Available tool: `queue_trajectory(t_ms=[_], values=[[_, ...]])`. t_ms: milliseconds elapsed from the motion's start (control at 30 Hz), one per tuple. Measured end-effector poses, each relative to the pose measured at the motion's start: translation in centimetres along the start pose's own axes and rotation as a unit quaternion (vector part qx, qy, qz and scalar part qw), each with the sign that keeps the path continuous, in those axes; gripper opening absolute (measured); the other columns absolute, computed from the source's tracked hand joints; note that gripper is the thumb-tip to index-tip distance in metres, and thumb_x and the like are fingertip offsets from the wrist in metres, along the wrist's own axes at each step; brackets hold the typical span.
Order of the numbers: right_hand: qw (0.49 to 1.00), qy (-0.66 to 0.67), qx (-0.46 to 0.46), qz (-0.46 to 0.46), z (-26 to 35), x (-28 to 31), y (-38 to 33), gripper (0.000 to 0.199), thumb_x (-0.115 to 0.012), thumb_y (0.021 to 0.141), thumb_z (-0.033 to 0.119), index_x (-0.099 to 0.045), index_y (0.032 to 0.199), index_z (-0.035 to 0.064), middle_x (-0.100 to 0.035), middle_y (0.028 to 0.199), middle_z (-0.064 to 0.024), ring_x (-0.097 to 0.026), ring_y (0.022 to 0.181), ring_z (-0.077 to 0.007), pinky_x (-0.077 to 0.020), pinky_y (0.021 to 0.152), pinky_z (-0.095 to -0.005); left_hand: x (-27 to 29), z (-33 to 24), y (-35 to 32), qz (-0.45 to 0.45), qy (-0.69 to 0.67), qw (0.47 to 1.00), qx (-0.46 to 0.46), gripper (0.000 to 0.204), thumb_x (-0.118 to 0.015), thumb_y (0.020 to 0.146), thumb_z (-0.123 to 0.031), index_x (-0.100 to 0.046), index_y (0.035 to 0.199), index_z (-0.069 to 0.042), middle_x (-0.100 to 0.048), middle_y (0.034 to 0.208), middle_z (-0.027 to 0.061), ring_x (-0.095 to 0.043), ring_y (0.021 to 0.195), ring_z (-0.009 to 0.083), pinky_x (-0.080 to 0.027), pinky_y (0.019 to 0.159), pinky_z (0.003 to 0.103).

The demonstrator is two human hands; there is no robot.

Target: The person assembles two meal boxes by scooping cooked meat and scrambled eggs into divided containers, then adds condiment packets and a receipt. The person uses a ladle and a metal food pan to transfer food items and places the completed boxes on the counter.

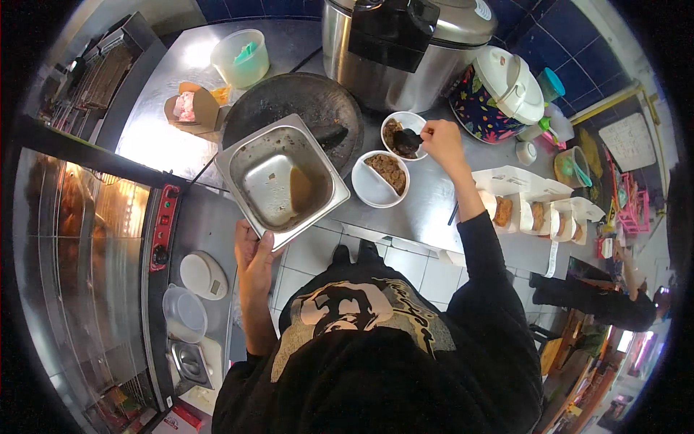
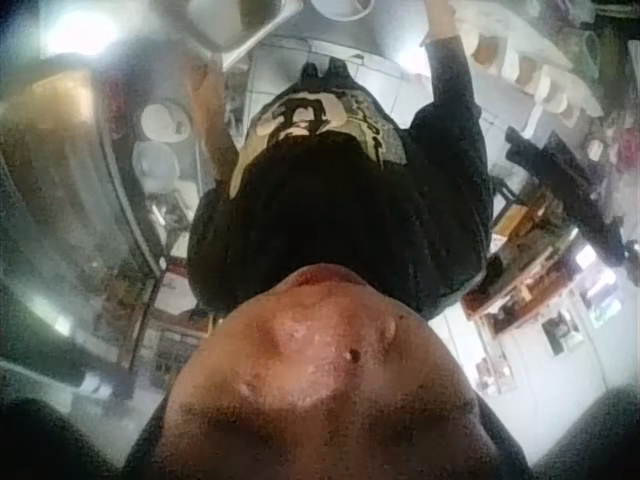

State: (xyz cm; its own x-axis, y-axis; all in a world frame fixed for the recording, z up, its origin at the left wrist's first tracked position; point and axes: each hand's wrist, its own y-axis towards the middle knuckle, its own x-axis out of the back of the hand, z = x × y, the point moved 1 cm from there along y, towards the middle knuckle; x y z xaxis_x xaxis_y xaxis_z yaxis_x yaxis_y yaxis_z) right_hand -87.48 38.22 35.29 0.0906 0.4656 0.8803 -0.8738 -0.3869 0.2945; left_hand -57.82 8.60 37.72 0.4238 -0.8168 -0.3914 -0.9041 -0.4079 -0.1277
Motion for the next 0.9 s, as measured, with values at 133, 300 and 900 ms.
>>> queue_trajectory(t_ms=[133, 300, 900], values=[[0.982, 0.134, -0.092, -0.091, 3.5, 4.8, -3.6, 0.009, -0.067, 0.074, 0.007, -0.068, 0.081, 0.0012, -0.065, 0.068, -0.0150, -0.062, 0.057, -0.0240, -0.0466, 0.056, -0.0332, 0.0, 1.1, -1.4, 0.014, -0.063, 0.998, 0.007, 0.023, -0.047, 0.092, -0.003, -0.040, 0.114, -0.003, -0.052, 0.119, 0.0121, -0.056, 0.110, 0.0252, -0.051, 0.090, 0.049], [0.964, 0.230, 0.006, -0.137, 16.7, 9.4, -11.3, 0.006, -0.066, 0.080, 0.004, -0.070, 0.085, 0.0034, -0.066, 0.068, -0.0043, -0.054, 0.053, -0.0067, -0.0401, 0.049, -0.0216, 0.0, 3.5, -5.3, 0.029, -0.064, 0.997, 0.020, 0.030, -0.047, 0.092, -0.006, -0.037, 0.121, -0.005, -0.053, 0.121, 0.0170, -0.058, 0.109, 0.0293, -0.050, 0.091, 0.049], [0.721, 0.469, -0.126, 0.495, 21.8, -2.7, -30.4, 0.018, -0.057, 0.092, 0.020, -0.054, 0.080, 0.0069, -0.049, 0.070, 0.0034, -0.041, 0.058, -0.0043, -0.0347, 0.050, -0.0201, 7.9, 5.4, -31.3, -0.043, -0.082, 0.994, 0.057, 0.038, -0.049, 0.095, -0.014, -0.033, 0.128, -0.006, -0.050, 0.119, 0.0137, -0.055, 0.110, 0.0252, -0.054, 0.087, 0.041]])
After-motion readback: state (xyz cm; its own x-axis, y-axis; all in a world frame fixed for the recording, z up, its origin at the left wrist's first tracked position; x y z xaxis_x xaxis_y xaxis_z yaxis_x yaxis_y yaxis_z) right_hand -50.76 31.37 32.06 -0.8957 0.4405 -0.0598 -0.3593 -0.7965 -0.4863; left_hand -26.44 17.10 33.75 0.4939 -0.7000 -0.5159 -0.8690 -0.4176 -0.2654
